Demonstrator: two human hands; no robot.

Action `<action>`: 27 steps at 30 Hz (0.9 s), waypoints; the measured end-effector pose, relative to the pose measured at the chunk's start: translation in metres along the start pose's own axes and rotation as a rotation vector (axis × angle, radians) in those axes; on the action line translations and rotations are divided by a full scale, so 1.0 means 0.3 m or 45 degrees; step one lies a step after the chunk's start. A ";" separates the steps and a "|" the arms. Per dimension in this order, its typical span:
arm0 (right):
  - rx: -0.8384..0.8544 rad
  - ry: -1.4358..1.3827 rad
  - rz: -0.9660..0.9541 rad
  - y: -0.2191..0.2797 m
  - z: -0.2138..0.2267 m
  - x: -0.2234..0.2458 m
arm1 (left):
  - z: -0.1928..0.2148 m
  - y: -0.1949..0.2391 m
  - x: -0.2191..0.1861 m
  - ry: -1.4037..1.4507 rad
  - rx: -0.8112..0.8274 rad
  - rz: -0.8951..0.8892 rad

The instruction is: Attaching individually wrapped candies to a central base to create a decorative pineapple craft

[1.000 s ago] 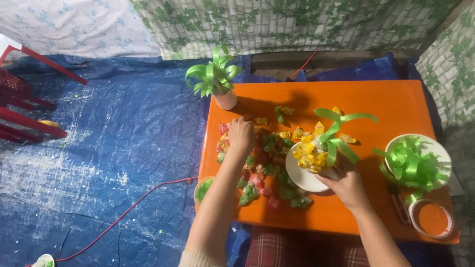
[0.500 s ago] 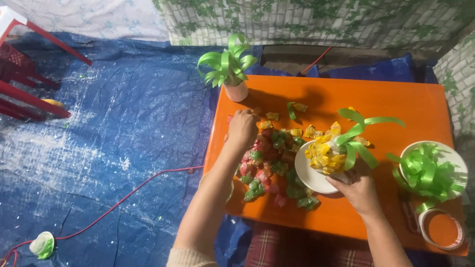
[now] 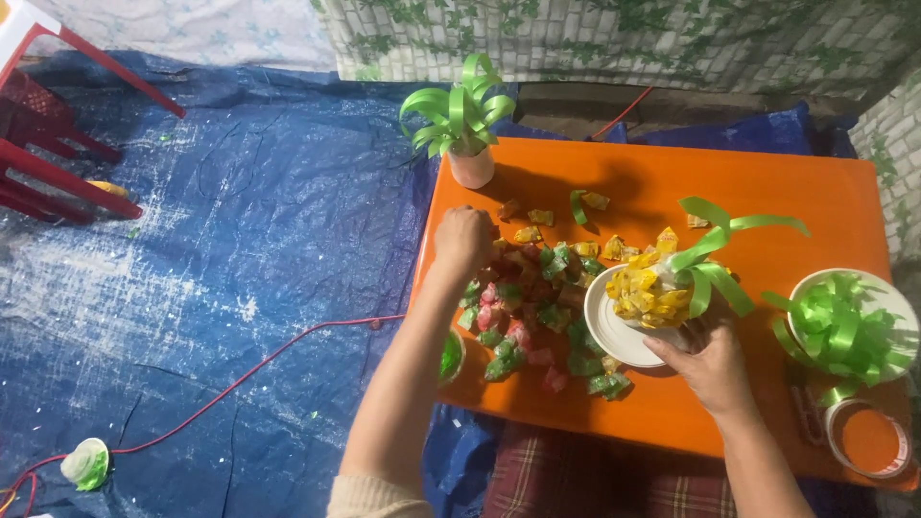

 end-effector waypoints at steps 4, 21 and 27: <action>-0.025 0.019 -0.040 0.007 0.024 -0.057 | -0.059 -0.049 0.186 -0.053 0.167 0.089; -0.007 -0.051 0.007 0.010 0.008 -0.028 | 0.073 0.055 0.170 0.451 0.481 0.285; -0.006 -0.074 0.017 0.016 0.003 0.026 | 0.296 0.173 0.074 1.616 0.744 0.282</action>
Point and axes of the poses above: each hand's wrist, its own y-axis away from the middle knuckle, its own z-axis out of the back of the hand, x = y × z, the point moved 1 cm from there along -y, towards the middle knuckle, and after that the axes turned 8 degrees about z, right-handed, at the moved point
